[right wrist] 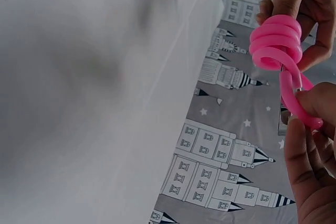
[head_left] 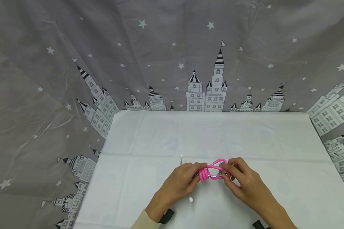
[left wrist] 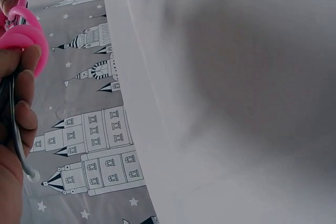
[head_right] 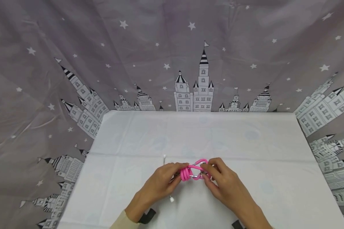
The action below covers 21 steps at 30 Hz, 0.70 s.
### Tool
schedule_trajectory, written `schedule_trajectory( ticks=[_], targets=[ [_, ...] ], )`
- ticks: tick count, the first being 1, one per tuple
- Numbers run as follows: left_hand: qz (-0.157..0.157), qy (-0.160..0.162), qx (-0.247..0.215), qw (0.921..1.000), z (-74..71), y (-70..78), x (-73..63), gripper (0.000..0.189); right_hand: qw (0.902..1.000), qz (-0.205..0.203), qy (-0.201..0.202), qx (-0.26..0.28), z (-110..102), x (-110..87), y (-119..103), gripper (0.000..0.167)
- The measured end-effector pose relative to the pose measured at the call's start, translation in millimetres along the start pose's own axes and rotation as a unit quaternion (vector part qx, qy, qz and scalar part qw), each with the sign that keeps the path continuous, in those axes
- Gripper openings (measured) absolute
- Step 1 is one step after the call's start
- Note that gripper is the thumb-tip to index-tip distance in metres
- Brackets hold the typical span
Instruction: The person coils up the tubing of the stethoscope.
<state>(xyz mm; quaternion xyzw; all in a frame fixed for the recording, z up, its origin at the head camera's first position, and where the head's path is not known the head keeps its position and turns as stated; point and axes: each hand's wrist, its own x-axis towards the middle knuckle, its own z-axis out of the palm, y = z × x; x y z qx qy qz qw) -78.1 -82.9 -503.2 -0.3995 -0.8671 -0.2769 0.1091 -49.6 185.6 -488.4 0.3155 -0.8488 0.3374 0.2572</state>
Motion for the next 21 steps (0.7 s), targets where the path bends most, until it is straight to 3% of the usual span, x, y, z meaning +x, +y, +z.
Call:
schedule_trajectory(
  ticks=[8,11,15,19,21],
  targets=[
    [0.027,0.023,0.048,0.9982,0.2,-2.8,4.4,0.043,0.9992,0.035,-0.016,0.006,-2.4,-5.8,2.2,0.047],
    [0.009,0.007,0.054,0.9985,-0.5,-2.3,4.8,0.045,0.9979,0.056,-0.03,0.009,-3.2,-8.8,4.7,0.048],
    [-0.022,-0.023,0.058,0.9978,-1.9,-2.2,4.5,0.048,0.9954,0.084,-0.046,0.009,-4.8,-13.0,9.7,0.028],
    [-0.033,-0.026,0.062,0.9972,-1.3,-6.9,4.3,0.052,0.9928,0.111,-0.043,0.01,-6.6,-17.1,14.8,0.043],
    [-0.039,-0.027,0.059,0.9971,-0.5,-10.4,4.3,0.053,0.9918,0.121,-0.04,0.011,-5.7,-19.9,18.4,0.043]
  ],
)
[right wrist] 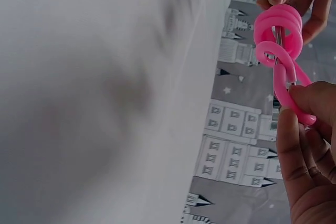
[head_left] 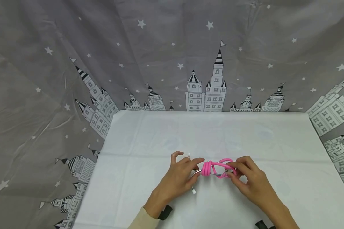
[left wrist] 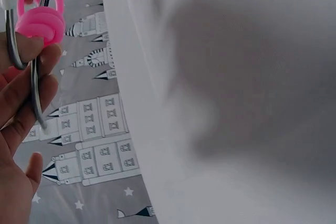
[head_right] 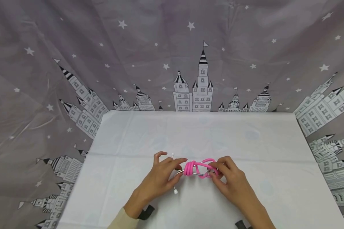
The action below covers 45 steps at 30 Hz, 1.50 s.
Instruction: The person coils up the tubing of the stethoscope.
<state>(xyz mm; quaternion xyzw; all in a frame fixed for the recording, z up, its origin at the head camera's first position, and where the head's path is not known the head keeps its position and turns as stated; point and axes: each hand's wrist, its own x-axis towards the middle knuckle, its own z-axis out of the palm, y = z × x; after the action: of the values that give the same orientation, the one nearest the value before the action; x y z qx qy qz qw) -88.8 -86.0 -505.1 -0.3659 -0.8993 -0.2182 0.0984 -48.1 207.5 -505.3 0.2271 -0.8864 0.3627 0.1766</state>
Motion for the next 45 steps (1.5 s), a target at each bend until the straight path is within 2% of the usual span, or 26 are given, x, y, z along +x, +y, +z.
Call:
schedule_trajectory(
  ticks=[4,11,16,23,31,45],
  targets=[
    [-0.01,-0.014,-0.009,0.9998,6.0,-8.7,0.5,0.053,0.9998,0.014,0.001,0.013,7.9,-2.8,8.6,0.039],
    [-0.028,-0.055,0.0,0.9981,25.2,-20.2,-2.7,0.049,0.9979,0.053,-0.007,0.037,28.6,-12.6,21.7,0.033],
    [-0.035,-0.07,0.007,0.9969,35.1,-23.5,-5.8,0.047,0.9959,0.077,-0.01,0.046,39.2,-19.6,27.9,0.034],
    [-0.043,-0.081,0.016,0.9956,43.5,-24.1,-10.6,0.044,0.9951,0.084,-0.011,0.05,48.0,-27.3,32.2,0.034],
    [-0.061,-0.101,0.015,0.993,46.6,-24.1,-14.6,0.045,0.9952,0.083,-0.013,0.05,54.4,-33.9,34.9,0.034],
    [-0.062,-0.084,-0.01,0.9945,45.0,-23.5,-16.3,0.049,0.9944,0.105,-0.016,0.006,55.8,-35.0,37.0,0.029]
  ],
)
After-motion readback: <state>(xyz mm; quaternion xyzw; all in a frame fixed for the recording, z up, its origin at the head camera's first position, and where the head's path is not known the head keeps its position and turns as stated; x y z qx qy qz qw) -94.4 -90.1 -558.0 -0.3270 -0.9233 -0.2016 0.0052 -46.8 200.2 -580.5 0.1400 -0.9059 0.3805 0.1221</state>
